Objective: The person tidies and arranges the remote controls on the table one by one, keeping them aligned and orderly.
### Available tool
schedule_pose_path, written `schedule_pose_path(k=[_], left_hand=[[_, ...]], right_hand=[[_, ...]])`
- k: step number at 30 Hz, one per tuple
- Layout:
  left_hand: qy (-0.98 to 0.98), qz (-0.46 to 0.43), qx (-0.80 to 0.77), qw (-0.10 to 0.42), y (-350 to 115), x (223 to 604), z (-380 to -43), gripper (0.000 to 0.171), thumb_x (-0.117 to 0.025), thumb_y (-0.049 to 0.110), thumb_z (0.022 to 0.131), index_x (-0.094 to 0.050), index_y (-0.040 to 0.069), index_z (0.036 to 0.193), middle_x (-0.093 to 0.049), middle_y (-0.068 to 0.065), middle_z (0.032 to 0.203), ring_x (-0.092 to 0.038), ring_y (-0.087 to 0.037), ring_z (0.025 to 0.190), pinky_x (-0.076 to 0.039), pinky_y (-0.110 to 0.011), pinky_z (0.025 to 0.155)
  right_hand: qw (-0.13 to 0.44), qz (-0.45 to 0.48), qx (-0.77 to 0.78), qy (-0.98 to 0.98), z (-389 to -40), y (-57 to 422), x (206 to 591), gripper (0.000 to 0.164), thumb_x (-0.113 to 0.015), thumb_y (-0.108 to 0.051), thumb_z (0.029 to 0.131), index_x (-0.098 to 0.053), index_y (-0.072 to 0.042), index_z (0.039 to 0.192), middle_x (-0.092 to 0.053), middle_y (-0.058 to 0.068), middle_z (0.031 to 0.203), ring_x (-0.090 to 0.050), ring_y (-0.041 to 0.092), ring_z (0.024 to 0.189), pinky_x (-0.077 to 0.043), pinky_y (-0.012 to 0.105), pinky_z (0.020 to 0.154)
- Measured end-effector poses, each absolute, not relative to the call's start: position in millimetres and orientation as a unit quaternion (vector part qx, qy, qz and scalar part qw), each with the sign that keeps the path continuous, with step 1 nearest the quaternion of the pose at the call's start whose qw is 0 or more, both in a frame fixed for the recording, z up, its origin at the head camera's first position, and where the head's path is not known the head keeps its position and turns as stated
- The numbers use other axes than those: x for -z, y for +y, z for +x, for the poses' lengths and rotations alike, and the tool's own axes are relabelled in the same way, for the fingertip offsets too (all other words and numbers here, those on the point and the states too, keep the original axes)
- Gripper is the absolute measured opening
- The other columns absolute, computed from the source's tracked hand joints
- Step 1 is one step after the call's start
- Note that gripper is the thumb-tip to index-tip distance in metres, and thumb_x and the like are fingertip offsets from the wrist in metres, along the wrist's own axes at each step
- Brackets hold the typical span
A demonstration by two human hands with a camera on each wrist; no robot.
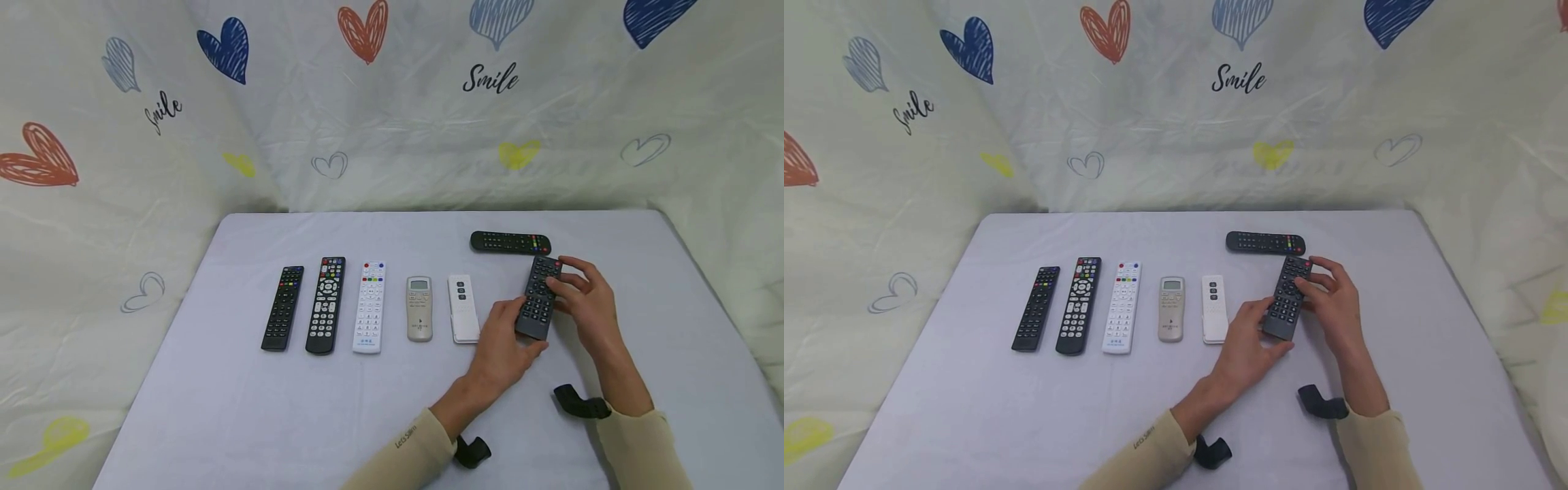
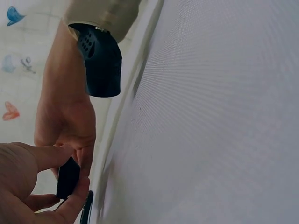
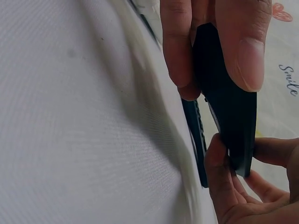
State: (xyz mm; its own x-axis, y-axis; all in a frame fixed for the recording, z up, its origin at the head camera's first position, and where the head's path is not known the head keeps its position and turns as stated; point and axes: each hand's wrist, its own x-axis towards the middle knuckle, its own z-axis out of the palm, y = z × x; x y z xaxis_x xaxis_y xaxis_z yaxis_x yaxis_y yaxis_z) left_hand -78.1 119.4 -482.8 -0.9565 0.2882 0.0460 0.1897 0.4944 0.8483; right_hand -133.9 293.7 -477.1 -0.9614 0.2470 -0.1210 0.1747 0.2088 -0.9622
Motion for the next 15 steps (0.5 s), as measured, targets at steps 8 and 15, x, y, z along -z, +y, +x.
schedule_pose_path(k=[8, 15], left_hand=[[0.858, 0.143, -0.491, 0.04, 117.9, 483.8, -76.2, 0.074, -0.084, 0.019, 0.089, -0.047, 0.012, 0.154, -0.055, -0.004, 0.142, -0.057, -0.005, 0.127, -0.049, -0.015, 0.104], [0.864, 0.129, -0.486, 0.041, 117.8, 484.1, -73.3, 0.075, -0.085, 0.019, 0.089, -0.047, 0.01, 0.153, -0.054, -0.004, 0.143, -0.057, -0.006, 0.132, -0.048, -0.017, 0.109]], right_hand=[[0.014, -0.134, -0.565, -0.814, -136.3, 290.6, 475.7, 0.062, -0.067, -0.024, 0.102, -0.043, -0.013, 0.158, -0.061, -0.024, 0.098, -0.062, -0.007, 0.087, -0.058, 0.013, 0.07], [0.004, -0.109, -0.555, -0.824, -137.4, 288.8, 476.3, 0.064, -0.067, -0.026, 0.103, -0.041, -0.012, 0.159, -0.06, -0.022, 0.101, -0.062, -0.007, 0.087, -0.059, 0.014, 0.071]])
